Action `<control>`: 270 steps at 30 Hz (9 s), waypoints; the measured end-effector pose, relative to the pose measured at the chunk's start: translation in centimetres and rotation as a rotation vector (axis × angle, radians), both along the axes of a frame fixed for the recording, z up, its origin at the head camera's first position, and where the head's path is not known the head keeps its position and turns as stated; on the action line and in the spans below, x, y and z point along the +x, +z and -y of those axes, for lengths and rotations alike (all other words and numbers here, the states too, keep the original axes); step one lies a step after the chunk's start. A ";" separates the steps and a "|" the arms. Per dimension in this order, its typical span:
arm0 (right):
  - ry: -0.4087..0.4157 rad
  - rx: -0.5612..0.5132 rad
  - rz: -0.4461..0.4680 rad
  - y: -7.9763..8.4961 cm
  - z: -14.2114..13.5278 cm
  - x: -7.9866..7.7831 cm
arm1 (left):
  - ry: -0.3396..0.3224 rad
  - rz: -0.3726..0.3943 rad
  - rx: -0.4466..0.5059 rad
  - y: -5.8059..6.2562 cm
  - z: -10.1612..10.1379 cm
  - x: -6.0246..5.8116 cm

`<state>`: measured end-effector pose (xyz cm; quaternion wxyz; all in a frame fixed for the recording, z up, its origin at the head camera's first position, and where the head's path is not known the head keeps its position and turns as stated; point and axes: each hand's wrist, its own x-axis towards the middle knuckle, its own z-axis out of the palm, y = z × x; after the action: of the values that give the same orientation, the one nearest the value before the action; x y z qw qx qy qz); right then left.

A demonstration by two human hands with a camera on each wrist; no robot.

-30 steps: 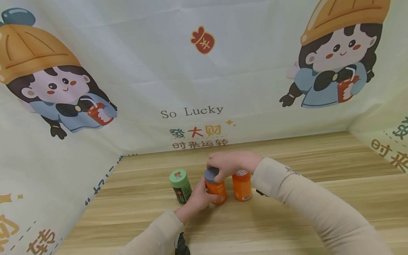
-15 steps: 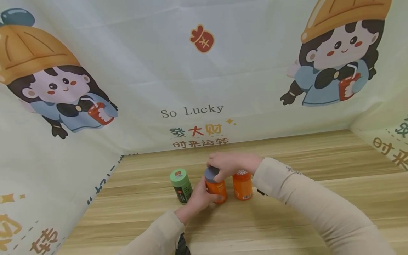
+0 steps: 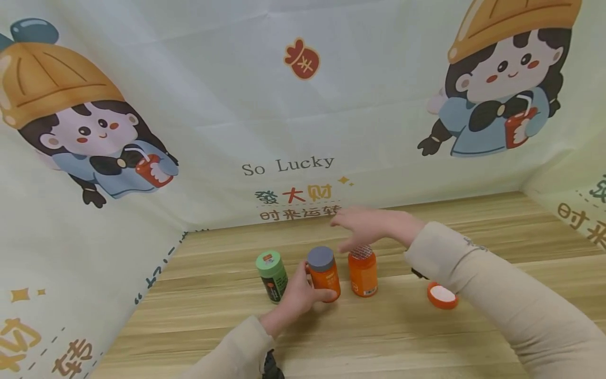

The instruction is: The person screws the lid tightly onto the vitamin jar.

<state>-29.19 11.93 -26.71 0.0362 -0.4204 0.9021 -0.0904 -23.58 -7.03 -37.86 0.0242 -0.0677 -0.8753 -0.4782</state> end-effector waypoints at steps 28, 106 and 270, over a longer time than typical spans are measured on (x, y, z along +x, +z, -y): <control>-0.239 0.033 0.380 -8.8 -14.7 4.3 | -0.074 -0.046 0.136 4.7 -7.7 2.4; 0.125 -0.444 0.084 -5.3 -4.1 0.9 | -0.071 0.037 0.124 0.1 -8.6 0.5; -0.045 -0.187 0.205 -2.0 -6.6 2.0 | -0.033 0.092 0.085 0.2 -8.7 0.5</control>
<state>-27.17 18.58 -28.66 0.0868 -0.3904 0.8904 -0.2174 -23.10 1.64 -37.69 -0.0211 -0.0588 -0.8531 -0.5180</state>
